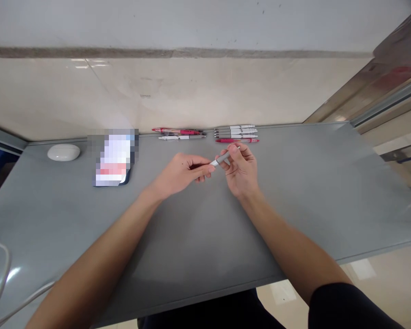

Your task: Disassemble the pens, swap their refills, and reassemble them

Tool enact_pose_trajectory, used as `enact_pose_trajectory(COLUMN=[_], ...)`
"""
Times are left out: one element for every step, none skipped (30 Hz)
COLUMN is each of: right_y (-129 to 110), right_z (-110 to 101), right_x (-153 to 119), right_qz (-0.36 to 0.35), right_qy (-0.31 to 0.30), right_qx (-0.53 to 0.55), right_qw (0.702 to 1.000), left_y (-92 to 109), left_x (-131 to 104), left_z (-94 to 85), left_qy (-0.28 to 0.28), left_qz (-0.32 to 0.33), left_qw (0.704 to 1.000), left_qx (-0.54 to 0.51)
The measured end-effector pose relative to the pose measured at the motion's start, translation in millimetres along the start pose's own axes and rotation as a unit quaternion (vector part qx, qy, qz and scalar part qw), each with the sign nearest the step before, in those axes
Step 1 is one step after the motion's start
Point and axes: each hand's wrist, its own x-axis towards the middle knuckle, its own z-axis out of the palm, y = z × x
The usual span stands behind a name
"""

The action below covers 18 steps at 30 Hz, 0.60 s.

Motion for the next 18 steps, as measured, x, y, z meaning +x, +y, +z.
enact_pose_trajectory(right_y=[0.2, 0.0, -0.4, -1.0, -1.9, -3.0, -4.0, -5.0, -5.8, -6.4, -6.8, -7.1, -7.2, -7.2, -7.1, -7.0, -6.9, -6.6], right_z=[-0.2, -0.5, -0.7, -1.0, -1.3, -1.6, -1.8, -2.1, -2.3, -2.6, -2.9, -3.2, -3.6, -4.0, -4.3, -4.7, -4.9, -5.1], right_x=[0.2, 0.4, 0.5, 0.4, 0.2, 0.0, -0.4, -0.8, -1.2, -1.7, -2.0, -2.3, -2.5, -2.7, -2.7, -2.7, -2.6, -2.5], right_qz=[0.001, 0.004, 0.006, 0.009, 0.011, 0.011, 0.011, 0.012, 0.013, 0.015, 0.018, 0.021, 0.024, 0.027, 0.028, 0.029, 0.028, 0.026], right_qy=[0.003, 0.004, 0.001, -0.007, -0.02, -0.035, -0.049, -0.062, -0.071, -0.076, -0.08, -0.083, -0.085, -0.087, -0.086, -0.082, -0.076, -0.068], right_qx=[0.002, 0.005, 0.007, 0.01, 0.012, 0.014, 0.016, 0.016, 0.014, 0.011, 0.008, 0.006, 0.004, 0.005, 0.006, 0.007, 0.008, 0.008], right_qw=[1.0, 1.0, 1.0, 1.0, 1.0, 0.999, 0.999, 0.998, 0.997, 0.997, 0.997, 0.996, 0.996, 0.996, 0.996, 0.996, 0.997, 0.997], left_y=[-0.3, -0.5, -0.6, -0.4, -0.1, 0.6, 1.6, 2.9, 4.4, 5.9, 7.4, 8.6, 9.4, 9.8, 9.8, 9.3, 8.5, 7.4], left_x=[0.0, 0.0, -0.1, -0.3, -0.6, -1.0, -1.7, -2.6, -3.7, -4.8, -6.0, -7.0, -7.7, -8.1, -8.1, -7.7, -7.1, -6.2], left_z=[1.1, 2.0, 2.4, 2.3, 1.6, 0.4, -1.1, -2.7, -4.3, -5.7, -6.7, -7.4, -7.6, -7.6, -7.3, -6.9, -6.3, -5.6], left_qy=[0.009, 0.014, 0.013, 0.006, -0.006, -0.022, -0.04, -0.06, -0.08, -0.101, -0.12, -0.136, -0.148, -0.154, -0.153, -0.146, -0.133, -0.117], left_qz=[0.003, 0.004, 0.005, 0.005, 0.003, -0.001, -0.007, -0.015, -0.027, -0.039, -0.052, -0.063, -0.072, -0.075, -0.072, -0.064, -0.054, -0.043], left_qw=[1.0, 1.0, 1.0, 1.0, 1.0, 0.999, 0.998, 0.996, 0.993, 0.989, 0.984, 0.98, 0.976, 0.974, 0.974, 0.977, 0.981, 0.986], left_qx=[0.004, 0.005, 0.003, -0.003, -0.014, -0.029, -0.047, -0.067, -0.087, -0.105, -0.121, -0.134, -0.144, -0.149, -0.148, -0.141, -0.129, -0.113])
